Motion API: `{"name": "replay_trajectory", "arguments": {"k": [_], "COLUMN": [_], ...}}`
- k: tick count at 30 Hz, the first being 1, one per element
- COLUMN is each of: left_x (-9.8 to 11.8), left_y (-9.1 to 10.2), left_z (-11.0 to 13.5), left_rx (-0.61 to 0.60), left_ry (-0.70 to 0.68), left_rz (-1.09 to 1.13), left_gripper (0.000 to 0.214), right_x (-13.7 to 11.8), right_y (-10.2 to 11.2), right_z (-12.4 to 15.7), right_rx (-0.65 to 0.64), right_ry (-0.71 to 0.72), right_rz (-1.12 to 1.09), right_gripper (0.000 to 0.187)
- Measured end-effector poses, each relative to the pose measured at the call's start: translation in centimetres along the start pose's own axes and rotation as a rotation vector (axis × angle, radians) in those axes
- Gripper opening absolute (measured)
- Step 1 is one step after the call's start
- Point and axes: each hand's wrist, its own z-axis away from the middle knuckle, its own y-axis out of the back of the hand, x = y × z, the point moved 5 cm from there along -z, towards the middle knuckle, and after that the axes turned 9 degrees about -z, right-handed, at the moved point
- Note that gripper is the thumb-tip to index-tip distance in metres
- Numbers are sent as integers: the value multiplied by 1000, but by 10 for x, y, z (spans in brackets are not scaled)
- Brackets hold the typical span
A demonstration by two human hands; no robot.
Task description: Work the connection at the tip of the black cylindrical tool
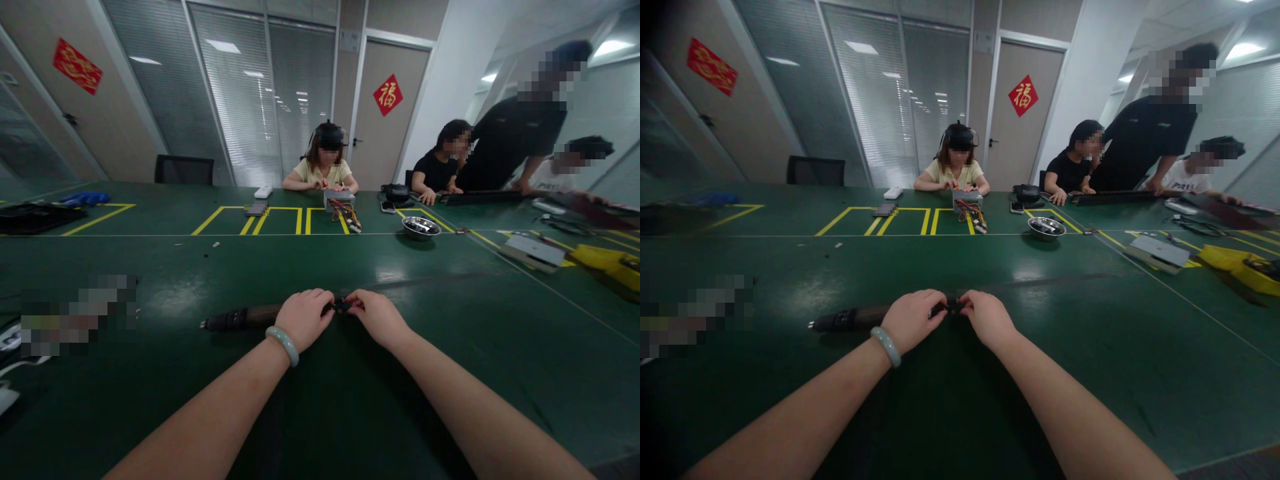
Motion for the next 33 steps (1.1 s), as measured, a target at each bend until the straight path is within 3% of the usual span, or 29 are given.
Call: {"name": "replay_trajectory", "arguments": {"k": [5, 13, 18, 33], "left_x": [-1, -1, 2, -1], "left_y": [-1, 1, 5, 8], "left_z": [-1, -2, 3, -1], "left_rx": [-3, 20, -7, -24], "left_ry": [-13, -86, -126, -77], "left_rz": [21, 68, 91, 70], "left_gripper": [15, 15, 17, 16], "right_x": [1, -2, -6, -7], "right_y": [2, 6, 10, 1], "right_z": [1, 2, 4, 3], "right_rx": [-26, -52, -63, -76], "right_ry": [-51, -11, -38, -77], "right_rz": [63, 79, -22, -244], "right_gripper": [18, 13, 13, 14]}}
